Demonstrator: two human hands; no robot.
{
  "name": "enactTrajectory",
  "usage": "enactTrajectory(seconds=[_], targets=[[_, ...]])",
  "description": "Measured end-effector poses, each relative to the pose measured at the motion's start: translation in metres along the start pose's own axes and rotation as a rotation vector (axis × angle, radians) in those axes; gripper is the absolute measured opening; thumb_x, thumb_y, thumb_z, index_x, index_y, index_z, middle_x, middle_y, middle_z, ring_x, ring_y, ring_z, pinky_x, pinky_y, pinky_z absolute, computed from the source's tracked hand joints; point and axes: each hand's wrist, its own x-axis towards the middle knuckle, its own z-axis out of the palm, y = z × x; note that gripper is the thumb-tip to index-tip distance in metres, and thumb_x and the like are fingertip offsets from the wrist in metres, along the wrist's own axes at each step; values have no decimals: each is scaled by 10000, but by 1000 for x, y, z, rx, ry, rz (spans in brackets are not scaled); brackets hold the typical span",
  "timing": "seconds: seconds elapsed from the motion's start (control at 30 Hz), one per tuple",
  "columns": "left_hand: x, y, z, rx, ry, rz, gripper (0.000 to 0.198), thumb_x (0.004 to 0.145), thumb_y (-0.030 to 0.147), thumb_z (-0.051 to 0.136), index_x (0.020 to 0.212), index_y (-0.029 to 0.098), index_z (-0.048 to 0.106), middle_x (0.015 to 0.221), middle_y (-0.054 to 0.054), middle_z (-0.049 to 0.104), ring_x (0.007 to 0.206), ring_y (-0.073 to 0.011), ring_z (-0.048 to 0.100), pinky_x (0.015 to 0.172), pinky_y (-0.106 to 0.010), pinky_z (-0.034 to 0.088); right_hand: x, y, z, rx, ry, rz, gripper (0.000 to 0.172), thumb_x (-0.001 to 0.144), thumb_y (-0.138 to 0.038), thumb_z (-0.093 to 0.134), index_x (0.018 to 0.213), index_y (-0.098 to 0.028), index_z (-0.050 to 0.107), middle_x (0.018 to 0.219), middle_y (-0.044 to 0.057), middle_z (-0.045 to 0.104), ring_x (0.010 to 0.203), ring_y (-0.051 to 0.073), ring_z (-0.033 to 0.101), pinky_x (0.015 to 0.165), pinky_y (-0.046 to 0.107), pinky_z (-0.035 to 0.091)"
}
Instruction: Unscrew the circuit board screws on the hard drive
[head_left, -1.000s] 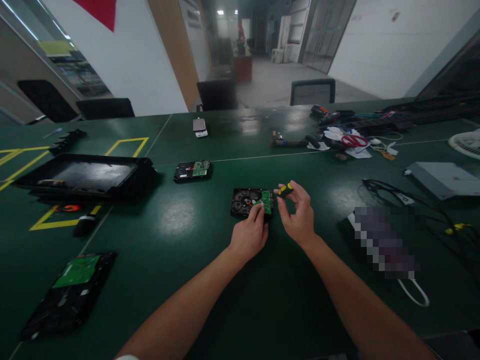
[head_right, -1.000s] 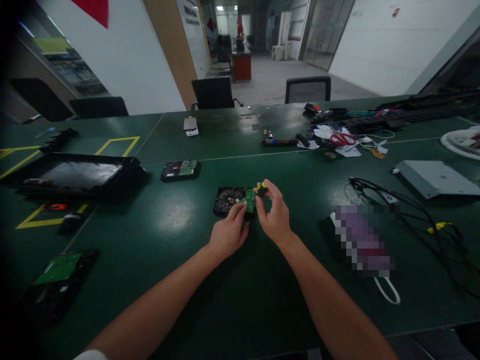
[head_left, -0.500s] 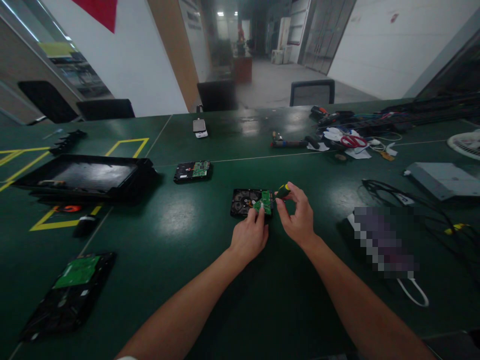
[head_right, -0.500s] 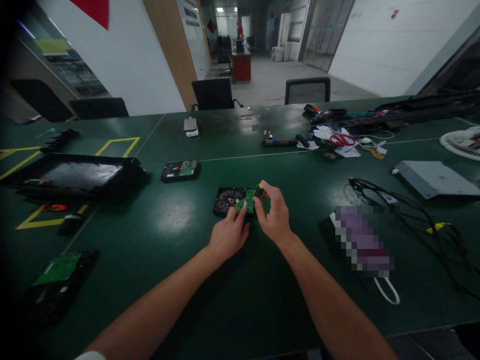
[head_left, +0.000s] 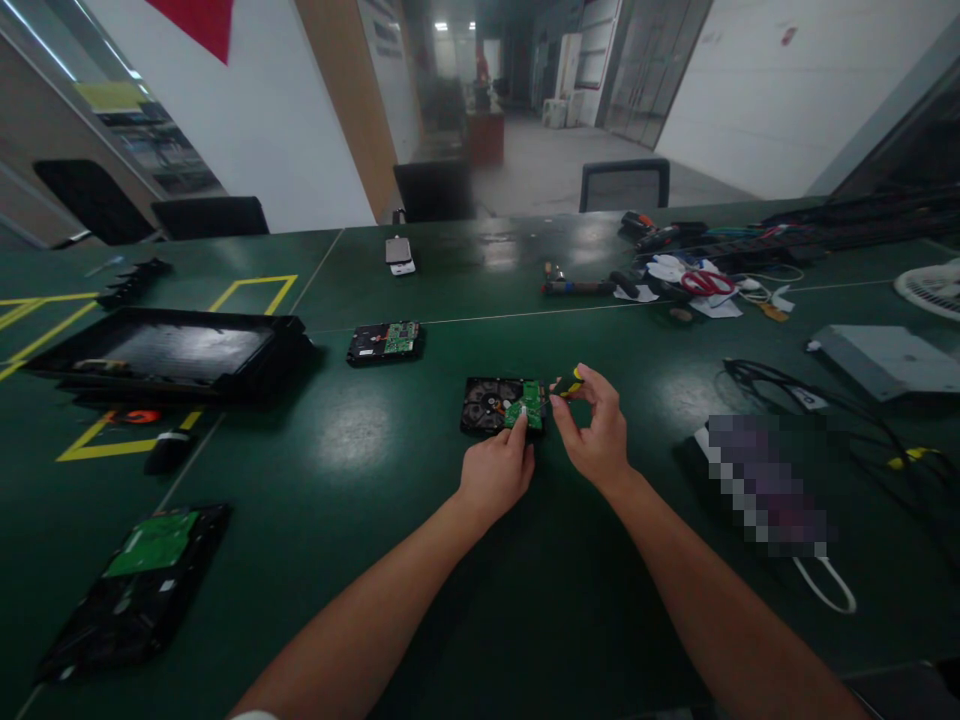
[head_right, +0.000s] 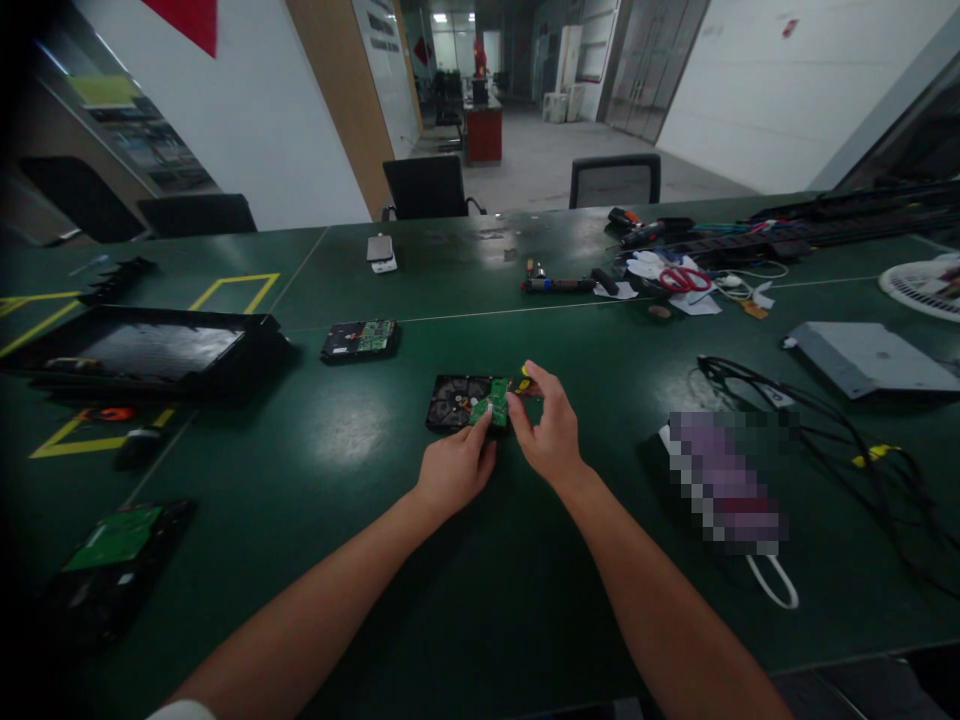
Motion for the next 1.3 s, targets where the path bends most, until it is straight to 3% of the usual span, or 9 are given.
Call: enactTrajectory(seconds=[0.23, 0.5, 0.73, 0.9, 1.1, 1.3], targets=[[0, 0, 1, 17, -19, 10, 589, 1005, 339, 421, 1560, 153, 355, 1118, -124, 721, 912, -236, 718, 740, -340, 565, 1, -1, 1, 94, -45, 29, 618, 988, -240, 585, 1529, -278, 290, 1390, 139, 594, 1118, 250, 706, 961, 489, 612], [0, -2, 3, -1, 7, 32, 594, 1003, 338, 401, 1558, 130, 353, 1107, -121, 723, 899, -239, 713, 722, -346, 561, 0, -1, 0, -43, 29, -42, 638, 909, -253, 705, 1473, -309, 411, 1306, 113, 610, 949, 235, 710, 839, 459, 646], [2, 0, 3, 9, -33, 4, 629, 999, 348, 407, 1579, 127, 305, 1104, -132, 725, 910, -245, 713, 725, -346, 555, 0, 0, 0, 51, -33, 30, 647, 973, -249, 608, 1545, -285, 308, 1384, 135, 594, 1091, 259, 703, 933, 497, 623], [2, 0, 3, 0, -30, 8, 632, 1003, 348, 410, 1582, 126, 292, 1109, -134, 725, 929, -247, 715, 746, -352, 557, 0, 2, -1, 7, 0, -17, 640, 932, -260, 684, 1498, -318, 392, 1319, 105, 626, 972, 235, 723, 843, 455, 652], [2, -1, 5, 8, -23, 17, 625, 1003, 344, 409, 1577, 120, 303, 1104, -127, 727, 924, -251, 715, 733, -355, 557, 1, 0, 0, 44, -38, 4, 667, 968, -208, 613, 1553, -298, 306, 1363, 122, 613, 1083, 251, 706, 934, 479, 617], [2, -2, 7, 4, -7, 22, 613, 1006, 344, 406, 1570, 123, 311, 1090, -118, 728, 893, -250, 716, 713, -356, 551, 2, 0, -1, -72, 36, -42, 649, 934, -261, 681, 1510, -322, 389, 1303, 101, 624, 958, 236, 703, 850, 460, 633]])
